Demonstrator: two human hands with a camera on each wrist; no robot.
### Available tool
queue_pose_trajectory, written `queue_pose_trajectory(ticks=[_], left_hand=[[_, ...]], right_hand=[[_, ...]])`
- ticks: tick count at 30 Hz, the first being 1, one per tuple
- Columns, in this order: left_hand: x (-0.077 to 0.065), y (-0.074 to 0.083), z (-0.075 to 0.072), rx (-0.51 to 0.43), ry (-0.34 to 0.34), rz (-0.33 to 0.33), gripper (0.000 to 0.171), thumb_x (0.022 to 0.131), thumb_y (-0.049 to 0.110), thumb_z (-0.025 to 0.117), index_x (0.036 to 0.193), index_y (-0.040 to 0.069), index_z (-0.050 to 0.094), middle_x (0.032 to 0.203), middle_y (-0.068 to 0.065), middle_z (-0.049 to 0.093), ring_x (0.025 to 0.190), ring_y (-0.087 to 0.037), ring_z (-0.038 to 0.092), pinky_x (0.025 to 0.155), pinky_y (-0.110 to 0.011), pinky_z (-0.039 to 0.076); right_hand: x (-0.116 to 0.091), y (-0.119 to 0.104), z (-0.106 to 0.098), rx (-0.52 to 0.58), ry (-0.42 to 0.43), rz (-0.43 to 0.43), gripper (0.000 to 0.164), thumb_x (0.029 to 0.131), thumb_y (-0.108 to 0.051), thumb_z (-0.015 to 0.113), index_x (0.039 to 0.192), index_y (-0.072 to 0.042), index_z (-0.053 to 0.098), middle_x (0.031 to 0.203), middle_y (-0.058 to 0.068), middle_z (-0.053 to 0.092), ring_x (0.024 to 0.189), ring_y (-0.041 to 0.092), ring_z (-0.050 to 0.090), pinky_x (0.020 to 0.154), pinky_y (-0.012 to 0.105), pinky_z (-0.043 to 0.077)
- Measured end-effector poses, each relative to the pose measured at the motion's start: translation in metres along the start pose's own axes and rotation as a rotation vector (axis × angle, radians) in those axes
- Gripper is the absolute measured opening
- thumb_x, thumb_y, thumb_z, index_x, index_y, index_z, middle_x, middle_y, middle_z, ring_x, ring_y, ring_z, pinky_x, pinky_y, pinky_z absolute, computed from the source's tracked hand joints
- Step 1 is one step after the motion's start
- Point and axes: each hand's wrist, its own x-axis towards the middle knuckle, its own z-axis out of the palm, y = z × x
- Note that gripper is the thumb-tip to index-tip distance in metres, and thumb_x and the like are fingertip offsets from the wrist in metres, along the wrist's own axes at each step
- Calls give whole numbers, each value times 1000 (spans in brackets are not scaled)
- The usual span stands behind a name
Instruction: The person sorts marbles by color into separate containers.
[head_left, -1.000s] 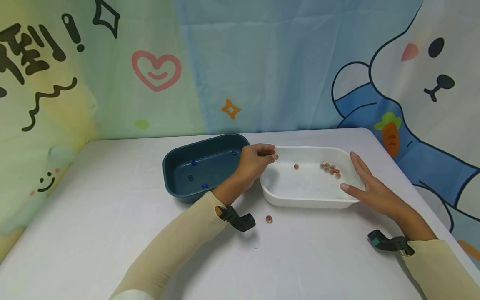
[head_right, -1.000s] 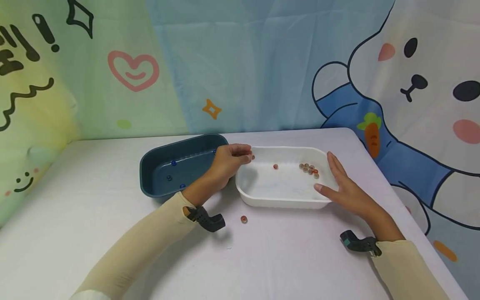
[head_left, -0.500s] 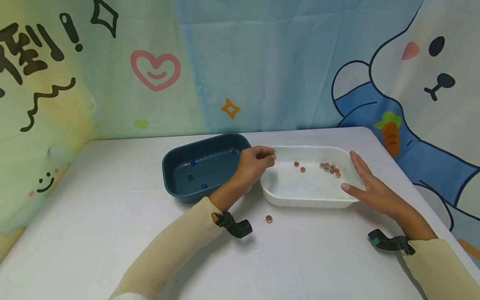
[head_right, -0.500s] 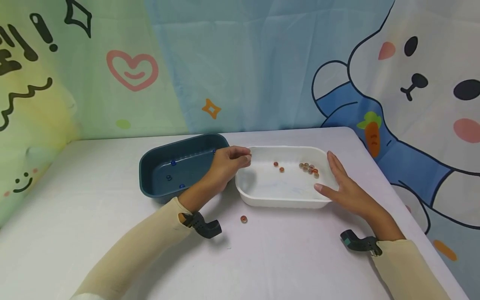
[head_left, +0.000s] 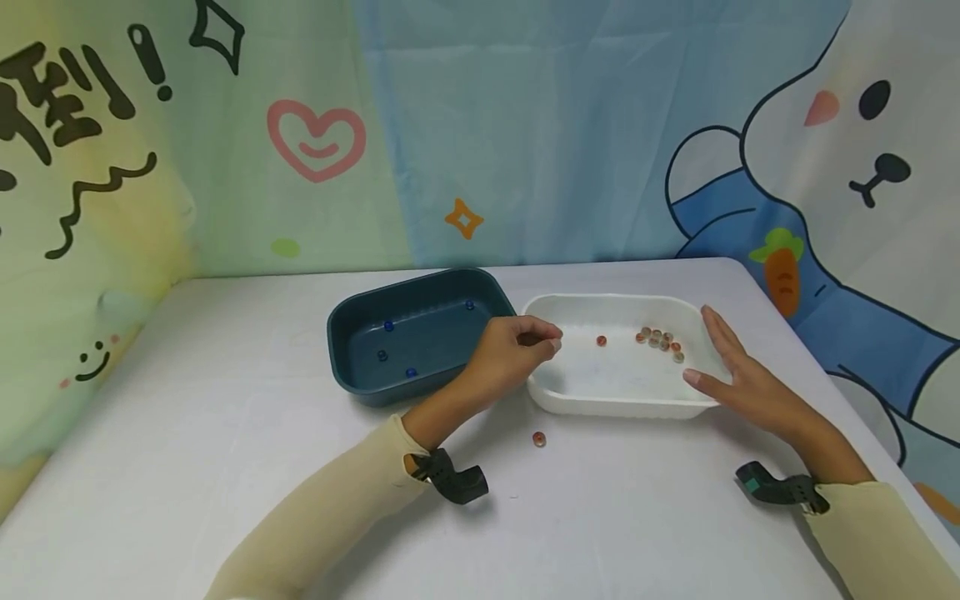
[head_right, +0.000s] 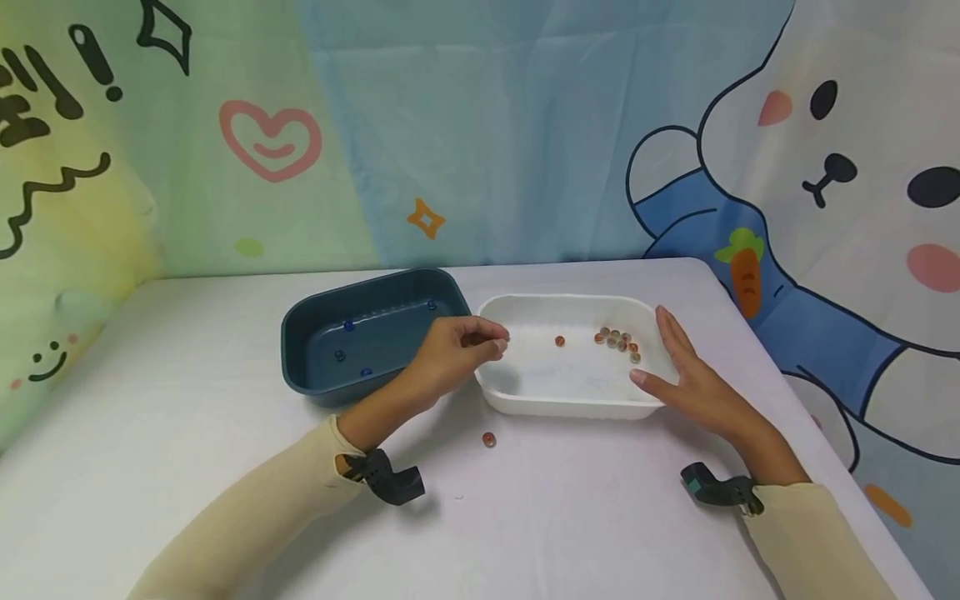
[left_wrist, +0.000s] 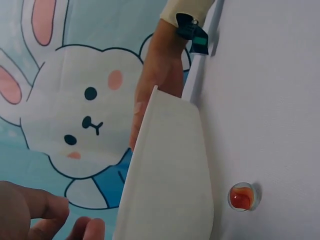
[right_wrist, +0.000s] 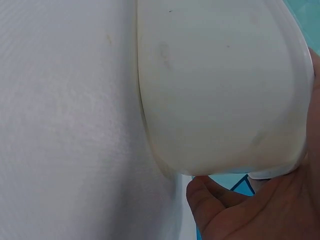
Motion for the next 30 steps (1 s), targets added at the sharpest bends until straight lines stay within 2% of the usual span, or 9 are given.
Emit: queue_pose_trajectory(ticks=[3,7,10,14,19,23,25,30], left_hand=[[-5,1,-3,-11,-14,-2,12,92,9,66,100,5,73,92,0,70,83,-12,62,70,-22,50],[-11,-3,-6,-27,-31,-51,14,91,9,66,100,3,74,92,-1,71,82,-11,62,69,-22,50],[-17,-7,-9,-40,-48,-90,16,90,9,66,102,1,74,94,-7,72,81,-11,64,73,-27,53],[-24,-8,-15,-45,-58,-109,16,90,10,67,101,1,74,93,-13,72,81,-13,67,77,-33,55],[-31,-10,-18,-22,-49,-114,16,90,11,68,99,1,75,87,-4,72,79,-12,63,70,-24,51],[-37,-16,-18,-5,-46,-118,15,89,10,68,99,2,76,87,-4,71,77,-11,60,66,-22,47],[-40,-19,-17,35,-54,-89,13,88,9,69,98,2,76,87,-5,72,78,-10,61,66,-22,47],[-47,-26,-14,135,-122,41,13,87,0,68,97,-1,75,92,-6,73,82,-9,64,72,-20,52]], right_hand=[[0,0,0,-8,6,-3,98,93,-37,62,153,-30,-14,159,5,-21,142,44,-14,90,80,12],[0,1,0,-11,1,3,98,93,-38,63,153,-31,-14,159,4,-21,142,44,-13,89,81,13],[1,1,1,-5,-6,5,98,92,-38,63,153,-32,-13,159,4,-21,142,44,-13,89,81,14],[1,3,0,-2,-3,-4,98,93,-37,63,153,-32,-13,160,5,-20,142,44,-13,89,81,14],[0,3,-1,-4,0,0,97,93,-37,62,154,-31,-13,159,5,-21,142,45,-12,89,81,15],[0,3,-2,-1,-5,9,97,93,-38,62,153,-31,-14,159,5,-21,142,45,-12,88,81,15],[1,2,-1,3,-7,12,96,94,-38,61,153,-32,-14,159,5,-21,142,44,-13,89,81,15],[2,2,0,0,-7,17,96,94,-39,61,153,-32,-14,159,4,-22,142,44,-13,89,81,15]])
